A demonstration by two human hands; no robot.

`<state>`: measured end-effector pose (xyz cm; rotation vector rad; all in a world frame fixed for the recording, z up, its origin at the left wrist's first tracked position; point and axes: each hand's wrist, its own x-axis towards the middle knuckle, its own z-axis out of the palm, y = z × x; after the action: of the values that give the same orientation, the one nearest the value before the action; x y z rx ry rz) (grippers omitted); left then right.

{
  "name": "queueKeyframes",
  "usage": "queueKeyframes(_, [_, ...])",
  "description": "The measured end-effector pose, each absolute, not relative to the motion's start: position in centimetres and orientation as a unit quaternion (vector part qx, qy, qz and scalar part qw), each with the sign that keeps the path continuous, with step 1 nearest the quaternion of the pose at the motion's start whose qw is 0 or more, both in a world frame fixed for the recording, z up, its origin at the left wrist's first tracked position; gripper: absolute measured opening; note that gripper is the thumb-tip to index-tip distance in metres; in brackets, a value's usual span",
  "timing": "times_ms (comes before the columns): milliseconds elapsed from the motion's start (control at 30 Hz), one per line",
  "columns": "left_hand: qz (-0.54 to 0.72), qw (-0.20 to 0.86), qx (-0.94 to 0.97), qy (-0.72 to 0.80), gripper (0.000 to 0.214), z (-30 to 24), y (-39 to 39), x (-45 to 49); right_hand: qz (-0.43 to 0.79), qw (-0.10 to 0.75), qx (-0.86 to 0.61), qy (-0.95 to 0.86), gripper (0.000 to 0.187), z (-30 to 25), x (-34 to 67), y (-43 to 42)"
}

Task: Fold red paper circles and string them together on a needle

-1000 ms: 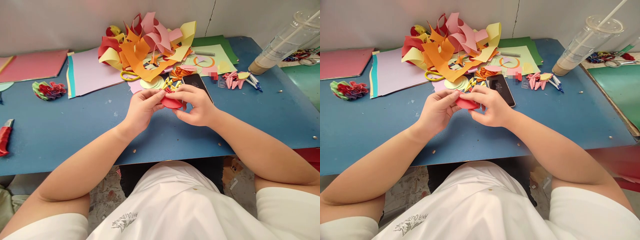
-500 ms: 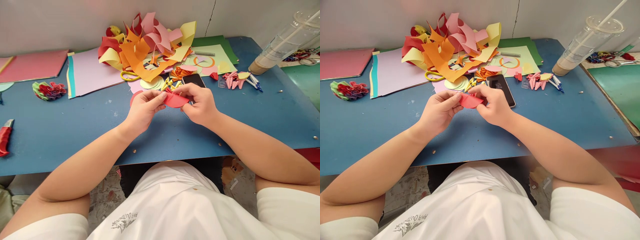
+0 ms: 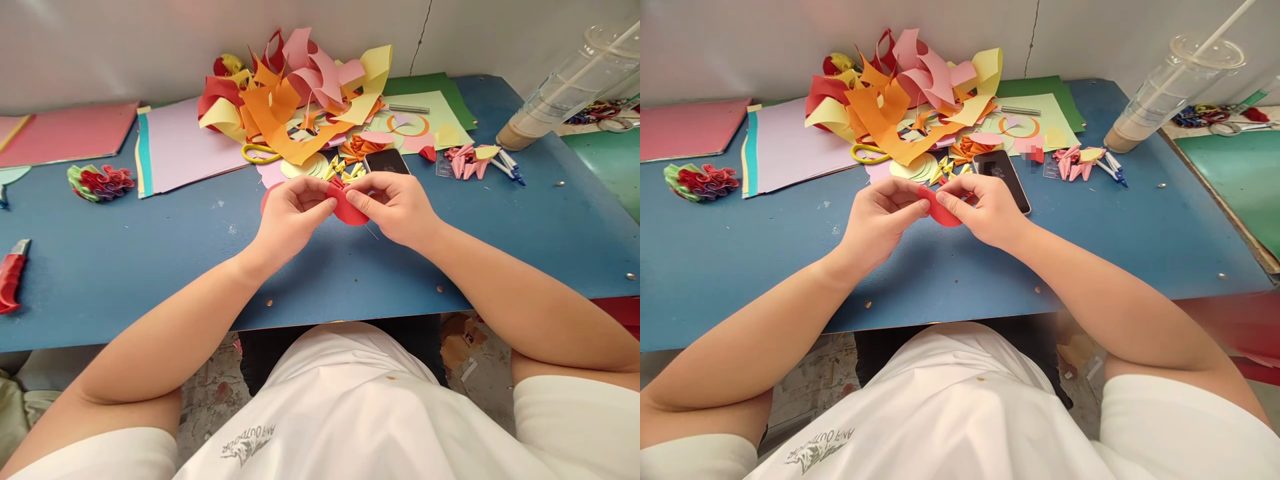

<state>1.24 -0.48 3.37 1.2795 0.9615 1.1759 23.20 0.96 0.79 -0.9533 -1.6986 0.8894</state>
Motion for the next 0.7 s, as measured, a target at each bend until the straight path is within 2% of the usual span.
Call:
queueKeyframes(300, [0.496, 0.547, 0.526, 0.421, 0.033, 3.0, -0.3, 1.1, 0.385, 0.483, -0.381, -0.688, 0.054, 0.4, 23.2, 1.1])
queueKeyframes(367, [0.495, 0.551, 0.526, 0.418, 0.032, 3.0, -0.4, 1.1, 0.363, 0.483, -0.379, -0.701, 0.05, 0.6, 23.1, 0.8])
queueKeyframes(533, [0.497, 0.561, 0.521, 0.409, 0.034, 2.7, -0.4, 1.1, 0.313, 0.493, -0.358, -0.729, 0.019, 0.9, 23.0, 0.3])
queueKeyframes(600, [0.5, 0.569, 0.515, 0.402, 0.033, 2.6, -0.3, 1.1, 0.331, 0.498, -0.358, -0.717, 0.018, 0.9, 22.9, 0.1])
queueKeyframes(700, [0.496, 0.588, 0.5, 0.399, 0.034, 2.4, -0.2, 1.1, 0.389, 0.497, -0.365, -0.685, 0.026, 0.7, 22.8, 0.1])
